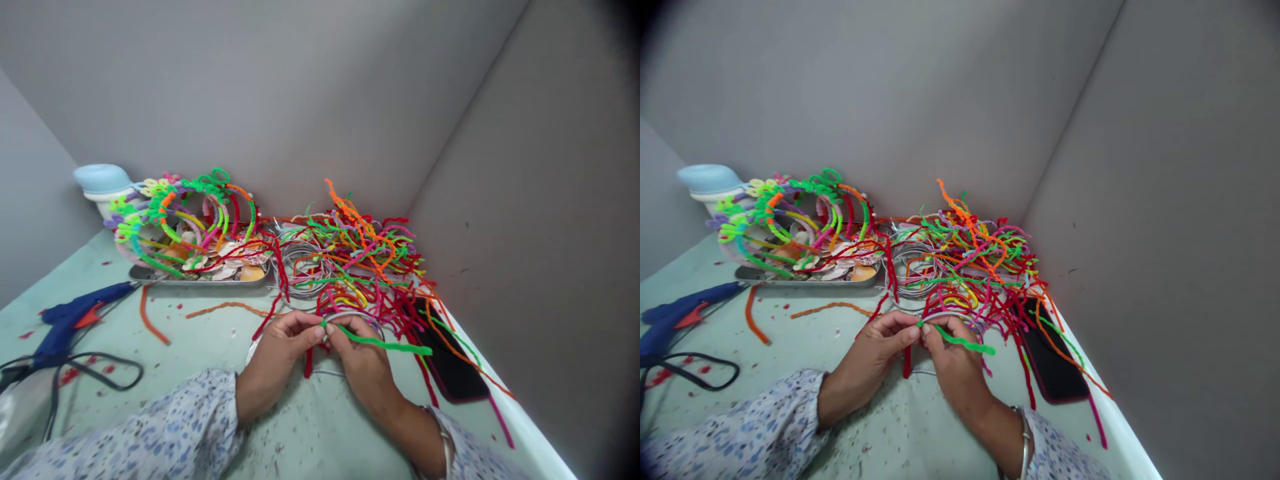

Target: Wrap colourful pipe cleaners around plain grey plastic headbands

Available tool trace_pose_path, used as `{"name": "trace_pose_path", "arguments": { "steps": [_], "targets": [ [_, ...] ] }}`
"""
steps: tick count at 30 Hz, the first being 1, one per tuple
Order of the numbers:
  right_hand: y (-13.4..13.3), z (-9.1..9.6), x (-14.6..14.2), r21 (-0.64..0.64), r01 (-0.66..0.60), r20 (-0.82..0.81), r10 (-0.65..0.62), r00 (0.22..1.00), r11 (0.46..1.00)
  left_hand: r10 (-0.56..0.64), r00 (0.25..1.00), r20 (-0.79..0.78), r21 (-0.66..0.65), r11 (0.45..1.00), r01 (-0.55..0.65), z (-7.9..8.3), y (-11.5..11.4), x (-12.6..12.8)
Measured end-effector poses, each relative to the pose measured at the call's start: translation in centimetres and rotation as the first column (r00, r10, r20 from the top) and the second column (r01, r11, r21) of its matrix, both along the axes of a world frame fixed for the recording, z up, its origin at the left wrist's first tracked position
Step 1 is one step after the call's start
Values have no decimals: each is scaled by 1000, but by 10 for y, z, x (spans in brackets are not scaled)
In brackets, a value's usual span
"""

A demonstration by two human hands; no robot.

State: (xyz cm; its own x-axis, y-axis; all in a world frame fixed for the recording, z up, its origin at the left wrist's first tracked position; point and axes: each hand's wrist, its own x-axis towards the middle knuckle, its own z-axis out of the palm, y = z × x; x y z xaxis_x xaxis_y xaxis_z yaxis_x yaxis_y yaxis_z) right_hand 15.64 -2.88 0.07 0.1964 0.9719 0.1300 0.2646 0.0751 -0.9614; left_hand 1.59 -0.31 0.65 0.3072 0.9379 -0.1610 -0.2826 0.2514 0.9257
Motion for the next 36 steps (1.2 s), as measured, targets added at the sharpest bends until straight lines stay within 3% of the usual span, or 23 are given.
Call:
{"name": "trace_pose_path", "arguments": {
  "steps": [6, 12, 18, 23, 26, 28, 30, 33, 36],
  "targets": [
    [0, -1, 0, -3, 37, 83, -36, 996, 999, 82, 992, -98, 79, 994, -74, 6, -3, 0],
    [0, 2, -2, 98, -30, 89, 21, 996, 995, 178, 961, -211, 182, 973, -140, 11, -5, 1],
    [-2, -2, -5, 231, -29, 175, -12, 985, 973, 218, 935, -279, 233, 960, -154, 12, 2, -5],
    [-8, -4, -1, 413, -3, 217, -95, 972, 911, 288, 921, -264, 243, 944, -225, 12, 12, -11],
    [-4, 0, 7, 521, 110, 111, -194, 975, 846, 309, 911, -272, 223, 941, -253, 12, 16, -13],
    [3, 2, 13, 444, 233, -23, -249, 968, 865, 312, 909, -278, 214, 942, -258, 11, 18, -14],
    [11, 1, 17, 278, 273, -188, -227, 956, 921, 304, 911, -279, 204, 946, -253, 10, 18, -15],
    [19, -4, 20, 74, 138, -442, -92, 892, 988, 295, 914, -280, 194, 949, -247, 10, 18, -15],
    [21, -7, 19, 44, -7, -553, 30, 833, 999, 277, 921, -274, 193, 954, -229, 9, 18, -15]
  ]
}}
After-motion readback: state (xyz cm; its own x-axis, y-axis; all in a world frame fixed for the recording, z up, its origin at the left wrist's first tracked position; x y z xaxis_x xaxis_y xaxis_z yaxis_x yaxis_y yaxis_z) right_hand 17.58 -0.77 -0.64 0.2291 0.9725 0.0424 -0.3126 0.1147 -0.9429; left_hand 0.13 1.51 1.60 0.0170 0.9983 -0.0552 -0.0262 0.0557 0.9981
